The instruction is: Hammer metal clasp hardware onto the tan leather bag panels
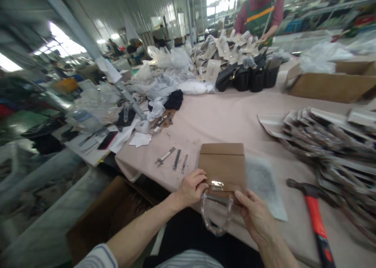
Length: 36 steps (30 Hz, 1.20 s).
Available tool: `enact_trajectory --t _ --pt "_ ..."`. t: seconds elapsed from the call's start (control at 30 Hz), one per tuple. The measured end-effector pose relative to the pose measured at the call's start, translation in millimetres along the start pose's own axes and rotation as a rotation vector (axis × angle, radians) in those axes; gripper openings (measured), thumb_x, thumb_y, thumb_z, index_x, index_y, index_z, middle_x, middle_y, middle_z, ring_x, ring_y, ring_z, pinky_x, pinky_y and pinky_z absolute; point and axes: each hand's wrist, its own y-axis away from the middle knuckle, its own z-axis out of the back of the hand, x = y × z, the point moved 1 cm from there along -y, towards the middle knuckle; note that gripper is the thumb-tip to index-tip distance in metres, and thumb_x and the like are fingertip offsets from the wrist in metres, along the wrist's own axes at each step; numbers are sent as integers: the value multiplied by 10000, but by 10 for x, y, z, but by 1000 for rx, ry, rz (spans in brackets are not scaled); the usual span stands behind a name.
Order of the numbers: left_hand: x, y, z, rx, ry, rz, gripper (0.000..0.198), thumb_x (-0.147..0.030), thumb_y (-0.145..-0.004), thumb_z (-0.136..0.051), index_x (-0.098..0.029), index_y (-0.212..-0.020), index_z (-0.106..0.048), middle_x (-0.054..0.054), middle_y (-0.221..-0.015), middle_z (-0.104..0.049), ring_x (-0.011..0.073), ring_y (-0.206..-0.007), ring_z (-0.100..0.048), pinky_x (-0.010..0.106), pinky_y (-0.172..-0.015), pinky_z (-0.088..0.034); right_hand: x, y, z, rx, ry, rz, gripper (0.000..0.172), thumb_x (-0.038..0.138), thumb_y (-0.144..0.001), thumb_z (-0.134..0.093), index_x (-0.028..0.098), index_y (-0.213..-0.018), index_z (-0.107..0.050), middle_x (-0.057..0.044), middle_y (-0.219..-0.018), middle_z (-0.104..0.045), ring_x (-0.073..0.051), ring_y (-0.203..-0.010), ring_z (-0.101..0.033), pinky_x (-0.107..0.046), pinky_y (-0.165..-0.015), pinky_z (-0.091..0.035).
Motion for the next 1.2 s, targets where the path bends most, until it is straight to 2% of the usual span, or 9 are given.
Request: enact_trajectory --t 0.1,0.17,0.37,0.47,0.57,0.73,0.93,1.1,1.2 --pt "61 -53 90 -4 -60 64 101 -149 -908 -587 -161 -915 -687 90 -994 -704 202 -963 -672 312 -895 -573 -131 -110 56 -86 -33 -32 477 455 -488 -916 264 -881 -727 -52 -1003 -775 -296 -953 -713 -361 -780 -645" --pt "177 -115 240 -47 -216 219 128 -146 -924 -569 -166 -917 -695 87 -962 -712 210 -953 -675 323 -895 -564 -192 -192 106 -114 21 -36 492 500 -506 -898 266 -909 -742 -63 -1017 -777 -325 -950 -716 -395 -769 -653" --pt "567 -358 974 -36 -627 750 194 -222 -928 -622 -146 -1092 -692 150 -1193 -669 281 -1163 -616 394 -1013 -491 -222 -303 189 -89 84 -106 540 527 -441 -904 225 -863 -753 -93 -939 -782 -304 -771 -719 -369 -605 -633" --pt "654 -405 1241 -5 -518 945 251 -175 -852 -723 -82 -1080 -679 213 -1269 -619 338 -1276 -543 456 -1094 -425 -204 -275 177 -42 27 -98 530 466 -426 -930 225 -867 -761 -86 -948 -783 -270 -755 -715 -319 -565 -608" --pt "655 -397 1320 47 -333 999 275 -240 -898 -723 -86 -1117 -664 172 -1232 -639 301 -1194 -602 466 -1028 -498 -185 -216 160 26 -62 -79 455 389 -430 -948 228 -812 -761 -66 -888 -780 -236 -740 -708 -289 -597 -605" --pt "623 -409 1307 83 -31 983 371 -399 -960 -666 -164 -1245 -629 67 -1237 -640 264 -1085 -655 418 -904 -585 -155 -157 156 43 -137 -7 368 372 -539 -920 244 -848 -767 -43 -880 -777 -233 -762 -708 -330 -687 -622" --pt "599 -487 1326 39 284 1021 222 -279 -857 -762 -100 -798 -645 60 -791 -689 168 -734 -670 301 -699 -571 -138 -80 111 57 -152 14 480 506 -585 -922 229 -949 -775 -56 -959 -778 -232 -899 -708 -318 -841 -589" --pt "136 -522 745 -134 1009 857 310 -280 -681 -895 -113 -849 -694 62 -828 -731 183 -770 -712 306 -748 -580 -204 -59 98 77 -74 -6 537 594 -638 -884 193 -978 -777 -83 -929 -774 -234 -812 -687 -311 -675 -554" --pt "-260 -568 261 -138 1092 741 366 -315 -641 -922 -116 -877 -725 71 -879 -756 197 -807 -729 328 -805 -588 -231 -49 100 103 -27 52 539 618 -660 -861 202 -991 -776 -100 -989 -774 -265 -883 -693 -353 -759 -555"
